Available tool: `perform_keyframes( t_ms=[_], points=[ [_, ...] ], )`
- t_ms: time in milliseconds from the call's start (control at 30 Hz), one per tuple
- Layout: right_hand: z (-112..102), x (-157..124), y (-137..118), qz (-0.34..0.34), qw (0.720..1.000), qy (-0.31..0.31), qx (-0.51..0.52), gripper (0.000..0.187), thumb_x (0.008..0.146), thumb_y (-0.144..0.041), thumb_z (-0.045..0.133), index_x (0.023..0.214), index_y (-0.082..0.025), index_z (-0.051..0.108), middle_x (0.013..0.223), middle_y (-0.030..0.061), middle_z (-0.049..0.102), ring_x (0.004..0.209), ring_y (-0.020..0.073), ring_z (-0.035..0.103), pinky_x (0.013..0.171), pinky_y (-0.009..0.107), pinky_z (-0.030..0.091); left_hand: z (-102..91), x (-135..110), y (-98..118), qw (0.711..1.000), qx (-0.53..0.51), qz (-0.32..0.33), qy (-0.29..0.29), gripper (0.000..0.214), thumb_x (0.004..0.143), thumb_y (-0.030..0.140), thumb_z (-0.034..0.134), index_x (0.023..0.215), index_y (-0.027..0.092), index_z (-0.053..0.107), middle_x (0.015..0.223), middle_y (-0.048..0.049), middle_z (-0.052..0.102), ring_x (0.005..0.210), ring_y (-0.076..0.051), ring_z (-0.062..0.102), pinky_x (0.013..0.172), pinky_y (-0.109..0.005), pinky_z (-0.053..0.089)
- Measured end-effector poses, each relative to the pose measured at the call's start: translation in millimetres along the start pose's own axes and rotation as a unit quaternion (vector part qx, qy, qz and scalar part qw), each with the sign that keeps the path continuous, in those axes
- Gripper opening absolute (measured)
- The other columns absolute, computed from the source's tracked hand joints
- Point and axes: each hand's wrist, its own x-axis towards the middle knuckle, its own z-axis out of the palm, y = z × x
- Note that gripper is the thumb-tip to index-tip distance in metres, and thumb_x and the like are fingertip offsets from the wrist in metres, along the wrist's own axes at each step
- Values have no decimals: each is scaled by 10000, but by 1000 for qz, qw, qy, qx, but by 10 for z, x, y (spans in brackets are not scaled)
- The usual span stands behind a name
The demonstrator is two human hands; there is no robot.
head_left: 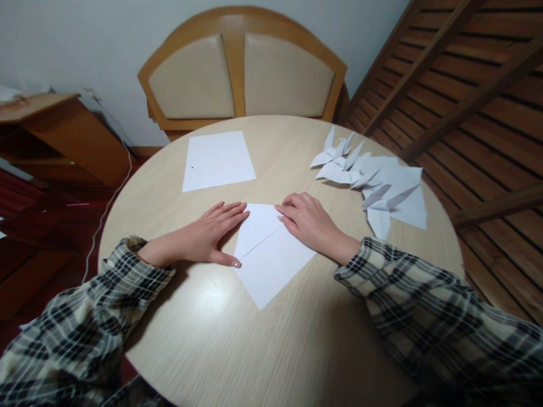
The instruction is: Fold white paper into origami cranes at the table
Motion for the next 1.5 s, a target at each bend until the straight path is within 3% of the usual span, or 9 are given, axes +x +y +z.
perform_keyframes(
  t_ms=[133, 300, 467, 700, 900, 1067, 1200, 1367, 1500],
  points=[
    [-3, 7, 22, -3, 1000, 4, 10, 257, 946, -271, 523, 1117, -174, 689, 1029, 114, 599, 975, 260, 497, 843, 393, 384, -38, 0, 38, 999, -22, 4, 30, 1056, 724, 690, 658, 1529, 159, 228, 1594, -209, 187, 1473, -379, 137, 1171, -577, 144],
    [1, 5, 55, 15, 999, 14, 25, 223, 928, -241, 542, 1048, -142, 703, 996, 126, 595, 979, 263, 509, 855, 397, 418, -147, 67, 267, 990, -75, 109, 53, 620, 899, 426, 586, 1465, 271, 385, 1555, -99, 351, 1420, -287, 321, 1166, -520, 237],
    [18, 2, 61, 34, 999, 28, 25, 188, 920, -193, 540, 982, -115, 700, 1014, 138, 612, 987, 262, 522, 898, 403, 435, -38, 131, 484, 990, -43, 120, 65, 718, 824, 604, 618, 1406, 210, 471, 1450, -131, 502, 1332, -332, 436, 1099, -513, 370],
    [-23, 15, 116, 49, 995, 30, 80, 189, 904, -151, 531, 959, -123, 709, 1004, 125, 618, 956, 236, 569, 871, 371, 464, -45, 78, 504, 990, 36, 97, 95, 340, 945, 383, 515, 1199, 187, 625, 1264, -114, 653, 1175, -294, 582, 963, -448, 516],
    [-50, 8, 178, 22, 990, 29, 136, 255, 885, -116, 512, 1016, -159, 726, 1017, 102, 631, 927, 206, 599, 830, 333, 478, -34, 61, 530, 990, 52, 50, 123, 342, 953, 250, 478, 1264, 153, 580, 1226, -146, 663, 1123, -277, 619, 929, -441, 541],
    [-90, 13, 228, 10, 985, 8, 171, 239, 922, -201, 506, 930, -150, 739, 1033, 115, 633, 911, 205, 604, 825, 341, 480, -43, 77, 510, 986, 78, 7, 145, 406, 887, 148, 497, 1290, 126, 549, 1165, -156, 674, 1052, -284, 623, 846, -423, 557],
    [-189, 10, 271, 9, 972, -19, 233, 278, 961, -261, 471, 908, -164, 726, 1043, 110, 651, 956, 204, 610, 872, 349, 475, -174, 16, 426, 986, 63, -27, 154, 352, 841, 229, 554, 1175, 146, 626, 1088, -147, 693, 1003, -304, 631, 815, -450, 546],
    [-290, -46, 363, 27, 954, -43, 297, 399, 1005, -361, 378, 933, -185, 729, 1100, 107, 678, 1031, 211, 616, 952, 393, 447, -295, -103, 225, 984, -43, -53, 165, 273, 891, 271, 502, 1086, 219, 686, 1077, -80, 719, 966, -218, 664, 844, -365, 529],
    [-361, -101, 456, -4, 942, -78, 326, 554, 967, -591, 342, 922, -207, 739, 1129, 98, 688, 1055, 220, 620, 960, 399, 441, -279, -115, 115, 971, -103, -116, 181, 215, 904, 337, 524, 950, 217, 698, 890, -35, 740, 764, -163, 662, 687, -274, 511]
  ],
)
